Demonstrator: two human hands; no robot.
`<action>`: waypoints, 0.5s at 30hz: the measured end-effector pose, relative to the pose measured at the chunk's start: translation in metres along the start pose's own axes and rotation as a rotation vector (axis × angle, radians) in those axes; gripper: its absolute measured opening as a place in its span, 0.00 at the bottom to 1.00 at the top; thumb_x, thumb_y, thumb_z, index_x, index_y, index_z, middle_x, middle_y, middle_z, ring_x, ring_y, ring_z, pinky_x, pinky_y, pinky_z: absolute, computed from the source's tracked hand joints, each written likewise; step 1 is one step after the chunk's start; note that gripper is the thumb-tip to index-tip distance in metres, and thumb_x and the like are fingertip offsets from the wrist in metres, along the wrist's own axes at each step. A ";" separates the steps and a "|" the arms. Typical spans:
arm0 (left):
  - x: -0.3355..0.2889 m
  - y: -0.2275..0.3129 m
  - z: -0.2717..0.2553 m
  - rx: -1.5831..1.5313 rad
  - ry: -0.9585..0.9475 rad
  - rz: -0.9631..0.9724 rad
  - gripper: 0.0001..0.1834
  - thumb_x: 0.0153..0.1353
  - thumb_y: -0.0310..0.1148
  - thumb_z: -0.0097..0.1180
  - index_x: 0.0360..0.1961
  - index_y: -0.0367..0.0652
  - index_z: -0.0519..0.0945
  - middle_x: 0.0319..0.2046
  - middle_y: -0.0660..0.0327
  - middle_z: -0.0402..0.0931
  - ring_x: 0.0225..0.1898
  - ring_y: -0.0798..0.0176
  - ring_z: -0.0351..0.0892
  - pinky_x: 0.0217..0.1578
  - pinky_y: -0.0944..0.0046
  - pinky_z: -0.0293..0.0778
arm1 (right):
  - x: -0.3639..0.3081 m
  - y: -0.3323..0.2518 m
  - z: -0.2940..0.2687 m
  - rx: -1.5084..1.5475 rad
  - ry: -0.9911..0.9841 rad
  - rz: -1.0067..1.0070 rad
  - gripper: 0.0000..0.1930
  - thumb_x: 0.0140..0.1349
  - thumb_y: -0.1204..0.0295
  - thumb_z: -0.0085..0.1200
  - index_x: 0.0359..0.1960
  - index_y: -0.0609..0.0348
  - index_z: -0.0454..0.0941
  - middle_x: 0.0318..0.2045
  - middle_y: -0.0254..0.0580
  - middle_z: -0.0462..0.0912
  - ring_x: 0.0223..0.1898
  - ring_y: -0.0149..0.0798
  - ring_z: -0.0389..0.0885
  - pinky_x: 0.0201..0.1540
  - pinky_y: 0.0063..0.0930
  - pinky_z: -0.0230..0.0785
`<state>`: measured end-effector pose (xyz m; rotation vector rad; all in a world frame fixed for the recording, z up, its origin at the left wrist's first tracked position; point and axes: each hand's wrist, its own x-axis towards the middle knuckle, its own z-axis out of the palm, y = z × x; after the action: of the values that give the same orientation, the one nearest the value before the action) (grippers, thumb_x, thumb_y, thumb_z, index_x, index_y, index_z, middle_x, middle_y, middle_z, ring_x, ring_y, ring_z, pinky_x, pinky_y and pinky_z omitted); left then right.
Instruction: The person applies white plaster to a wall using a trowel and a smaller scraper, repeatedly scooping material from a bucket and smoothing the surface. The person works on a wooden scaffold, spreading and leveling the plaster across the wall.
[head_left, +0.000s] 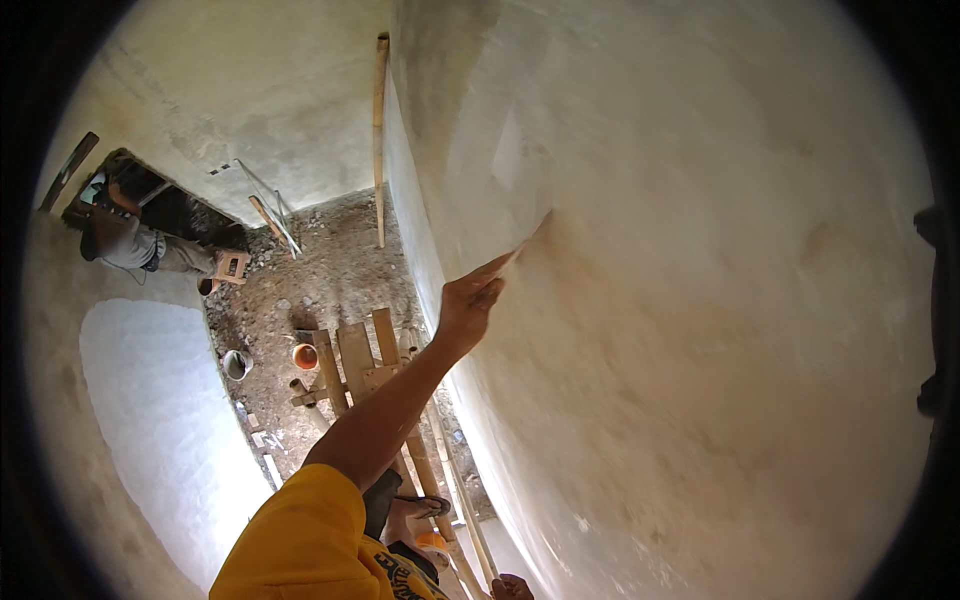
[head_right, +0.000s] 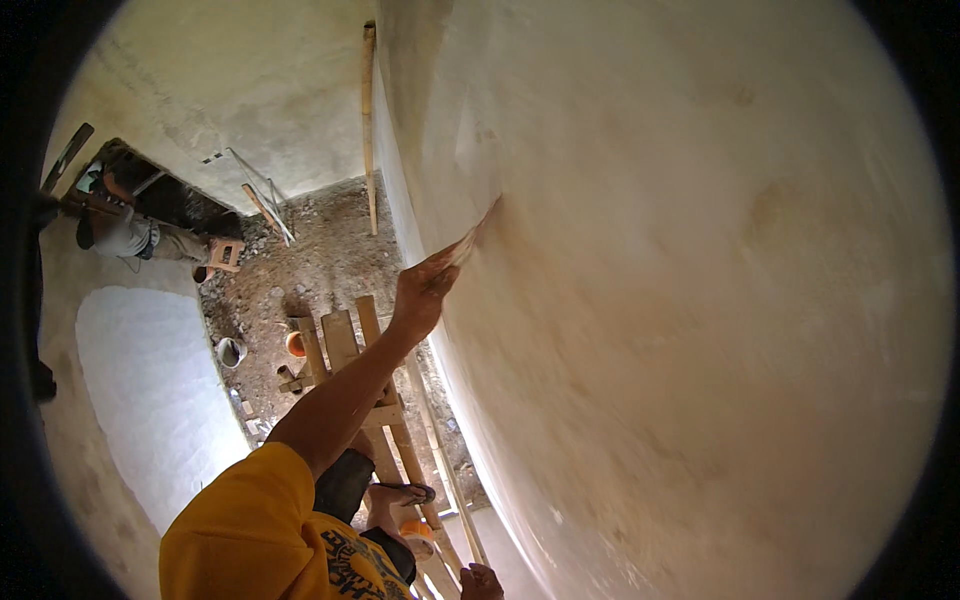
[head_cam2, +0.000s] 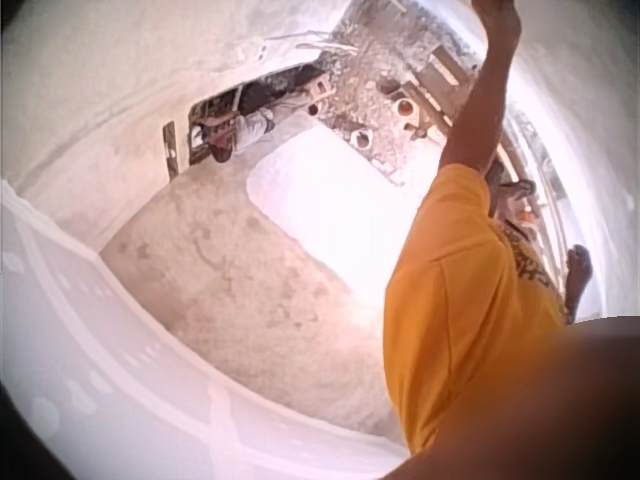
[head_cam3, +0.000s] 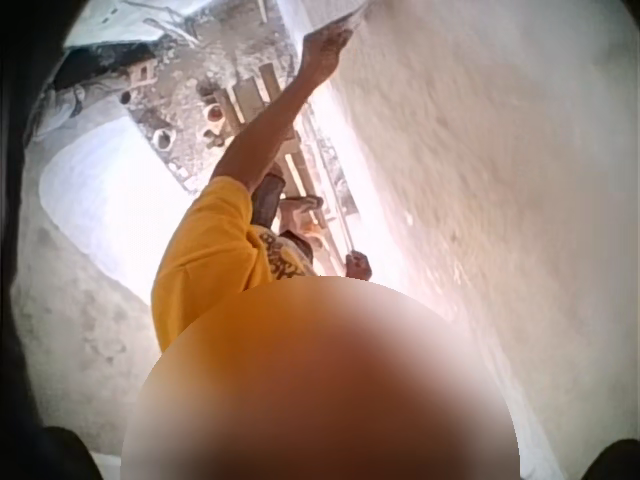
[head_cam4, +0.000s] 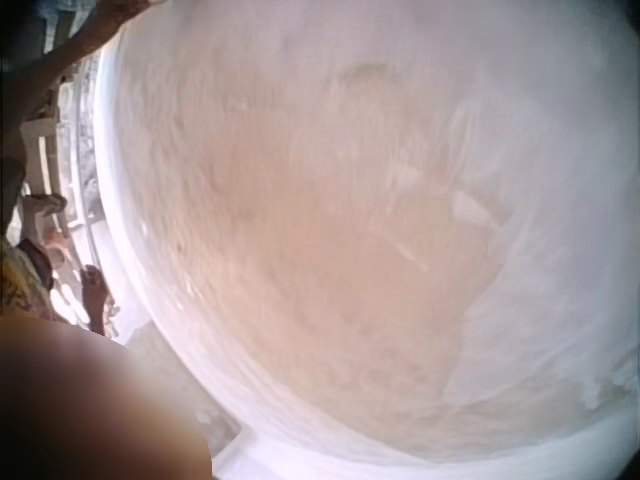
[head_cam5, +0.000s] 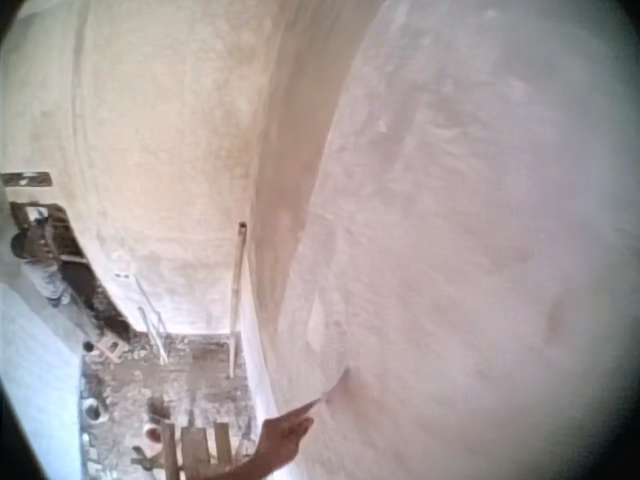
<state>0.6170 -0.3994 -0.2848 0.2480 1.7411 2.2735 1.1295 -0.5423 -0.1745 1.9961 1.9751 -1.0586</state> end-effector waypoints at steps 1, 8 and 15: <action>0.001 -0.017 -0.011 -0.121 0.016 -0.103 0.16 0.69 0.21 0.56 0.56 0.35 0.82 0.31 0.62 0.80 0.37 0.72 0.79 0.41 0.69 0.77 | 0.006 -0.006 -0.002 -0.035 0.003 -0.002 0.13 0.60 0.69 0.64 0.44 0.61 0.86 0.30 0.41 0.87 0.32 0.33 0.82 0.38 0.30 0.76; 0.115 -0.142 -0.049 -0.287 0.063 -0.337 0.08 0.63 0.28 0.66 0.42 0.39 0.81 0.35 0.64 0.80 0.32 0.64 0.81 0.31 0.66 0.76 | 0.018 -0.025 -0.009 0.025 0.072 0.064 0.12 0.60 0.69 0.64 0.43 0.61 0.86 0.30 0.38 0.86 0.31 0.31 0.80 0.38 0.28 0.76; 0.162 -0.099 -0.045 -0.637 0.018 -0.456 0.11 0.65 0.25 0.63 0.47 0.39 0.80 0.39 0.60 0.82 0.37 0.58 0.85 0.38 0.54 0.85 | 0.010 -0.011 0.004 0.141 -0.003 0.037 0.13 0.60 0.70 0.64 0.44 0.63 0.85 0.29 0.37 0.86 0.30 0.30 0.80 0.37 0.27 0.75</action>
<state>0.4607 -0.3666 -0.3964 -0.2699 0.8728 2.3197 1.1170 -0.5347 -0.1790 2.0901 1.9024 -1.2233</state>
